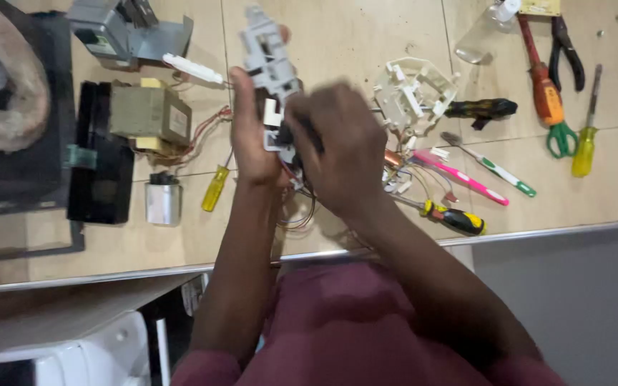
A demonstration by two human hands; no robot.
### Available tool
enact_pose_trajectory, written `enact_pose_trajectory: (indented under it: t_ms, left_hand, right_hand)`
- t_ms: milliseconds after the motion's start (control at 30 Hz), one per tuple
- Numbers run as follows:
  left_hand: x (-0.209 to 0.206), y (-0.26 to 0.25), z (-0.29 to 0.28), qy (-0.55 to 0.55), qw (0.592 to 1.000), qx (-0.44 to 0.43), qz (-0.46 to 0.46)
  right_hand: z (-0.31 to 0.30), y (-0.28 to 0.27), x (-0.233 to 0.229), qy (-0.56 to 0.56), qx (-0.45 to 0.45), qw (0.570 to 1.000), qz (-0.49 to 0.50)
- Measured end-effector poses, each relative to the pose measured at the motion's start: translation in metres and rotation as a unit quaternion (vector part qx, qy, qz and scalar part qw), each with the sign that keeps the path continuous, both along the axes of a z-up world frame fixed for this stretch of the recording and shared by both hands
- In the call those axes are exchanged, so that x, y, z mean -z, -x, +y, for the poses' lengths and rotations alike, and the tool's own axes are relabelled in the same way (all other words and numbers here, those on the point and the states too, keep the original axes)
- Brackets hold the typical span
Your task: Cleaning and inspecting internal components of an appliance during repair using a cloth and toothbrush
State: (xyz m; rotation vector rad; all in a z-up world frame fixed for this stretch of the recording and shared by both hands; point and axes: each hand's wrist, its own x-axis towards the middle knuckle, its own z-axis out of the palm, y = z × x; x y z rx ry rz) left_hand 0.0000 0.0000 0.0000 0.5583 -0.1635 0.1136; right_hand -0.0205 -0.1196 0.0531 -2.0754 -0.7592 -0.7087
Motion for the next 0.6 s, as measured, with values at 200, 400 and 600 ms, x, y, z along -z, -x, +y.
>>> enact_pose_trajectory:
  t_ms: [200, 400, 600]
  left_hand:
    - [0.006, 0.000, -0.008, 0.112, 0.993, 0.012, 0.020]
    - [0.015, -0.013, 0.022, 0.067, 0.997, -0.040, 0.026]
    - [0.018, -0.008, 0.033, 0.096, 0.994, -0.021, 0.051]
  right_hand:
    - [-0.012, 0.012, 0.021, 0.028, 0.013, 0.999, 0.022]
    - [-0.033, 0.023, 0.034, 0.020, -0.089, 0.980, 0.178]
    - [-0.092, 0.024, 0.039, -0.080, -0.035, 0.922, 0.378]
